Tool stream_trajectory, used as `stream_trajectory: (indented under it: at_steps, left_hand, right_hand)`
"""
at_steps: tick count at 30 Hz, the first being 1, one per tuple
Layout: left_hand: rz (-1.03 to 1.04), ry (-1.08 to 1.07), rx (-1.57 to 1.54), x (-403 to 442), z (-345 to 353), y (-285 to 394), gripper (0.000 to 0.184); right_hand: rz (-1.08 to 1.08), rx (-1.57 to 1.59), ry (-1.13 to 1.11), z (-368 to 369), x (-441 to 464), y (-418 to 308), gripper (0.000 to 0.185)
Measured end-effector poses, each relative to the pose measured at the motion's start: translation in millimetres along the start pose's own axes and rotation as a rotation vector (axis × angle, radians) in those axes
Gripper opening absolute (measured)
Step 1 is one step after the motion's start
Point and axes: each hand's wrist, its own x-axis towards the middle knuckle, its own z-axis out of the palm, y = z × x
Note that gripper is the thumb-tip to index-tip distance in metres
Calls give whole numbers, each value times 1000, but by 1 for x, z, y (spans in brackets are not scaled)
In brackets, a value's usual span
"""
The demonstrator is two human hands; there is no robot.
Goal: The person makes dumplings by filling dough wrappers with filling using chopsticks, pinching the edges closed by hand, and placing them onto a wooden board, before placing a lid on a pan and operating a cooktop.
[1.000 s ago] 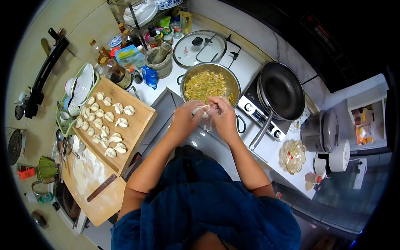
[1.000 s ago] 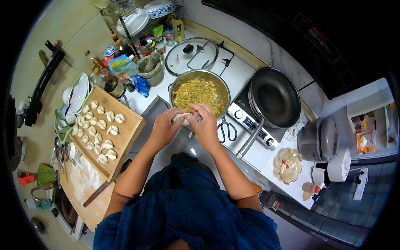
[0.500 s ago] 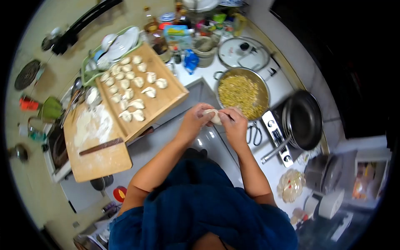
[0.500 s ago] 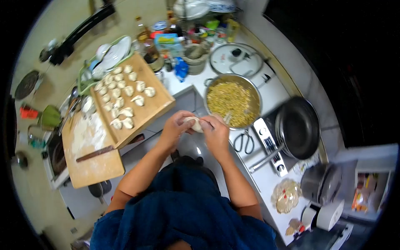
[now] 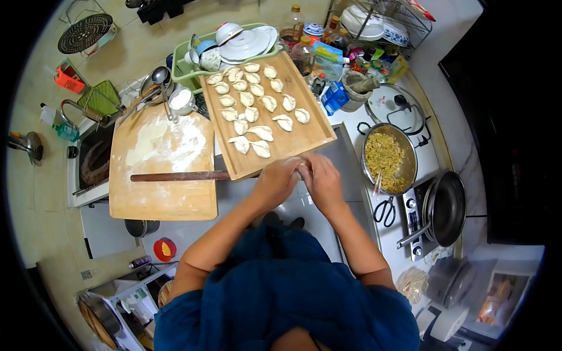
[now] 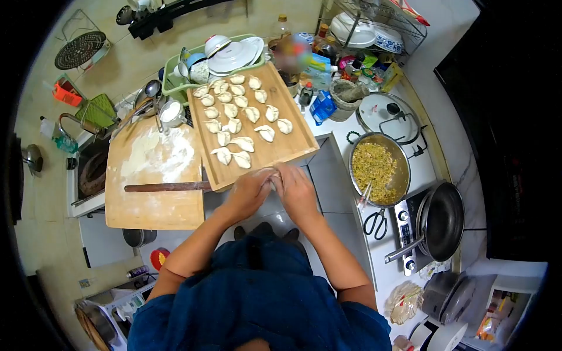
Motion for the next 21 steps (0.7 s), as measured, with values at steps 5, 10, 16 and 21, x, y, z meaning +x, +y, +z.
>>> stream_trajectory:
  at_steps: [5,10,16,21]
  left_hand:
    - [-202,26,-94,-25,-66,-30,24]
    - [-498,313,-1048,-48,-105,-92,53]
    - [-569,345,-1675,-83,-142,-127,69]
    - [-574,485,-1611,-118,-166,-168,69]
  right_hand:
    - [223,147,-110,54,20,-42,13]
    - [303,456,-131,102,40,-99,12]
    - [-99,222,-173,195,39,-140,12]
    - [-334,165,-211,257,37,-159,18]
